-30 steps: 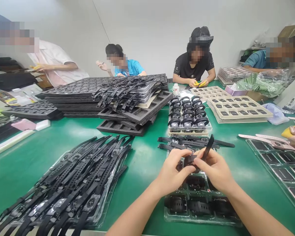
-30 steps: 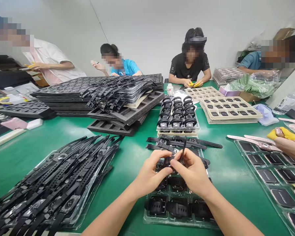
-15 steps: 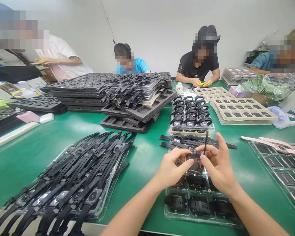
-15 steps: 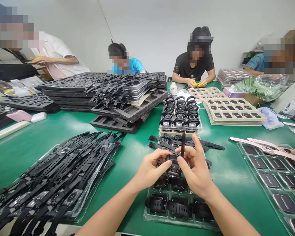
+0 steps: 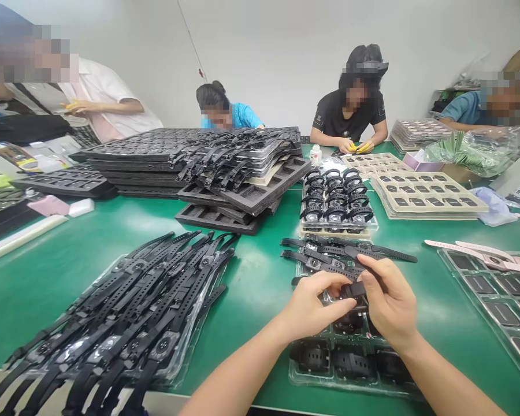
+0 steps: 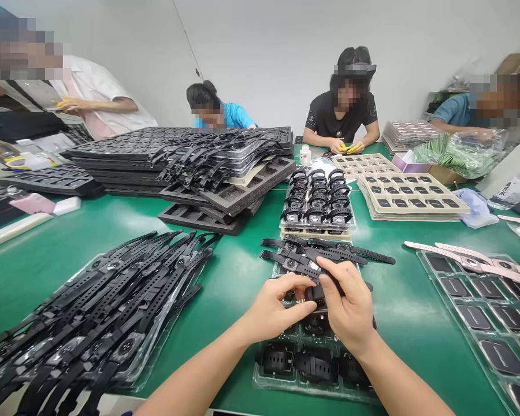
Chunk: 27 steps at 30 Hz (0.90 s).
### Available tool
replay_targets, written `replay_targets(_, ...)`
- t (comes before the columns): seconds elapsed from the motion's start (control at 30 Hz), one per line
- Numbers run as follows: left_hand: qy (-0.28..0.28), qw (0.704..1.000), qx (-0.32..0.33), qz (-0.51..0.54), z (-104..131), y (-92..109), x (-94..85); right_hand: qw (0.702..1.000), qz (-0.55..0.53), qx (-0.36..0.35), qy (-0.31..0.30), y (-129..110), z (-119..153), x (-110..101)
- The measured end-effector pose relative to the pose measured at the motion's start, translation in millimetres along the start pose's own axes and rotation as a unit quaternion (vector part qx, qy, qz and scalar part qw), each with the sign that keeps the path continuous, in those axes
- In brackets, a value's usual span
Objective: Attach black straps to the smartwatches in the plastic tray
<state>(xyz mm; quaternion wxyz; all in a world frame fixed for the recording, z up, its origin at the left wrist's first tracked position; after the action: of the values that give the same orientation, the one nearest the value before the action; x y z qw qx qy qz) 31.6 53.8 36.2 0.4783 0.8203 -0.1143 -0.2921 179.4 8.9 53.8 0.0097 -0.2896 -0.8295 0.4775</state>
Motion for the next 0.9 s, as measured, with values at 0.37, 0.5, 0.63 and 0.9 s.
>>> replay_targets(0.37,0.05,0.999,0.01,-0.002,3,-1,0.9,0.999,0.002,0.038,-0.034,7,3,9)
replay_targets(0.5,0.056,0.998,0.013,-0.007,3,-1,-0.4,0.999,-0.001,0.031,-0.02,5,1,6)
replay_targets(0.63,0.081,0.997,0.015,0.009,1,-1,-9.2,0.999,-0.012,0.038,-0.029,6,-1,4)
replay_targets(0.9,0.126,0.989,-0.026,0.071,-1,-9,-20.2,0.985,-0.123,0.047,-0.113,6,-4,10)
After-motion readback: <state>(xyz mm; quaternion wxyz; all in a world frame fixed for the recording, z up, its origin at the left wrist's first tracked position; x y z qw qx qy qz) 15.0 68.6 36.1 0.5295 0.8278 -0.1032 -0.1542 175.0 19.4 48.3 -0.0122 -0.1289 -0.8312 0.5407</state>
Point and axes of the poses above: each hand's wrist, its own z-axis away from the middle knuckle, its own x-axis out of the palm, y = z × x, the point moved 7 cm from there along -z, towards the middle knuckle, and after that the axes turned 8 degrees about x, right-handed, at the moved point
